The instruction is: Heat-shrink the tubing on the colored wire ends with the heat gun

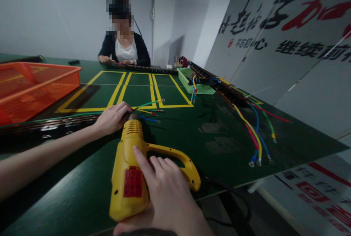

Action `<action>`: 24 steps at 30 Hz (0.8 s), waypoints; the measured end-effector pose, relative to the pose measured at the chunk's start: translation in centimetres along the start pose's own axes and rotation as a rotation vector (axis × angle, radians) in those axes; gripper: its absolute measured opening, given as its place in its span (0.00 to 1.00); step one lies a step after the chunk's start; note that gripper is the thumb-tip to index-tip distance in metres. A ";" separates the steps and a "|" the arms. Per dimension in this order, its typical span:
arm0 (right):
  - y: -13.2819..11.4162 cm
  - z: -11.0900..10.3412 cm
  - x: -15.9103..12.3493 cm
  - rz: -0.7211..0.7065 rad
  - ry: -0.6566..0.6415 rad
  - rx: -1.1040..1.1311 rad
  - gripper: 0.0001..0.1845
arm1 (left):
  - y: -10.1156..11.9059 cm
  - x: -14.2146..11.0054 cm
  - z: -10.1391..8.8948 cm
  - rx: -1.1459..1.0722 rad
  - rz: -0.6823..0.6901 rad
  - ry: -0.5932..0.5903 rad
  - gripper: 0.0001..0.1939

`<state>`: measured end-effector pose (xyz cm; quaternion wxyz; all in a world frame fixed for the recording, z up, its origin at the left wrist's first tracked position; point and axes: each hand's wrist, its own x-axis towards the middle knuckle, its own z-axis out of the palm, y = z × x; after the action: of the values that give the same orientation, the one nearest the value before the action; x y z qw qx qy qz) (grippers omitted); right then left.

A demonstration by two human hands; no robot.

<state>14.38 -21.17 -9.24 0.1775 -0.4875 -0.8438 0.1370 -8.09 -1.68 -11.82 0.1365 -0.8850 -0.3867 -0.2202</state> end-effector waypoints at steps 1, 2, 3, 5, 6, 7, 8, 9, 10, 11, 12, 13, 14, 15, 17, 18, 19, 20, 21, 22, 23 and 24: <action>0.3 -0.2 -0.1 0.005 0.001 0.006 0.68 | 0.0 0.0 0.1 0.006 -0.006 0.014 0.09; 0.6 -0.4 -0.2 0.006 0.003 0.008 0.68 | 0.0 0.0 0.1 0.016 -0.010 0.025 0.09; 0.9 -0.6 -0.3 0.003 0.008 0.007 0.67 | 0.0 0.0 0.1 0.028 -0.013 0.032 0.10; 1.4 -0.9 -0.6 -0.014 0.015 -0.003 0.66 | 0.1 -0.1 0.0 0.056 -0.020 0.042 0.10; 1.7 -1.1 -0.7 -0.019 0.017 -0.014 0.66 | 0.2 -0.1 -0.1 0.074 -0.022 0.046 0.10; 2.0 -1.2 -0.9 -0.023 0.024 -0.027 0.66 | 0.3 -0.1 -0.2 0.095 -0.020 0.048 0.10; 2.3 -1.3 -1.2 -0.026 0.033 -0.043 0.66 | 0.4 -0.1 -0.3 0.120 -0.014 0.046 0.10; 2.5 -1.4 -1.4 -0.029 0.044 -0.063 0.67 | 0.5 -0.1 -0.5 0.146 -0.004 0.042 0.10; 2.8 -1.5 -1.7 -0.036 0.056 -0.084 0.67 | 0.6 -0.1 -0.6 0.170 0.008 0.036 0.11; 3.0 -1.6 -1.9 -0.042 0.070 -0.107 0.67 | 0.7 -0.2 -0.6 0.189 0.017 0.030 0.11; 3.3 -1.7 -2.2 -0.048 0.085 -0.130 0.66 | 0.8 -0.2 -0.7 0.199 0.024 0.027 0.12; 3.5 -1.8 -2.5 -0.053 0.099 -0.154 0.67 | 0.8 -0.2 -0.7 0.200 0.027 0.025 0.12; 3.6 -1.9 -2.7 -0.056 0.115 -0.180 0.67 | 0.9 -0.2 -0.7 0.195 0.028 0.026 0.13; 3.8 -2.0 -2.9 -0.058 0.130 -0.205 0.67 | 0.9 -0.3 -0.7 0.185 0.028 0.026 0.13; 4.0 -2.1 -3.2 -0.064 0.162 -0.251 0.67 | 0.8 -0.3 -0.6 0.165 0.028 0.028 0.13; 4.0 -2.2 -3.2 -0.068 0.173 -0.268 0.67 | 0.8 -0.3 -0.6 0.155 0.028 0.030 0.13; 4.1 -2.2 -3.2 -0.071 0.180 -0.282 0.67 | 0.8 -0.2 -0.5 0.146 0.029 0.030 0.13; 4.1 -2.3 -3.2 -0.074 0.182 -0.290 0.66 | 0.8 -0.2 -0.5 0.137 0.028 0.032 0.13; 4.1 -2.3 -3.2 -0.078 0.181 -0.295 0.66 | 0.7 -0.2 -0.5 0.130 0.029 0.033 0.13; 4.1 -2.3 -3.2 -0.082 0.180 -0.299 0.66 | 0.7 -0.2 -0.4 0.124 0.032 0.034 0.13; 4.1 -2.2 -3.1 -0.082 0.180 -0.302 0.65 | 0.7 -0.2 -0.4 0.118 0.035 0.032 0.13; 4.0 -2.1 -3.1 -0.084 0.183 -0.305 0.66 | 0.7 -0.2 -0.4 0.113 0.039 0.029 0.13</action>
<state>19.83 -21.78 -9.49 0.1832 -0.4836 -0.8547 -0.0453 -7.81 -2.39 -11.61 0.1960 -0.8799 -0.3794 -0.2083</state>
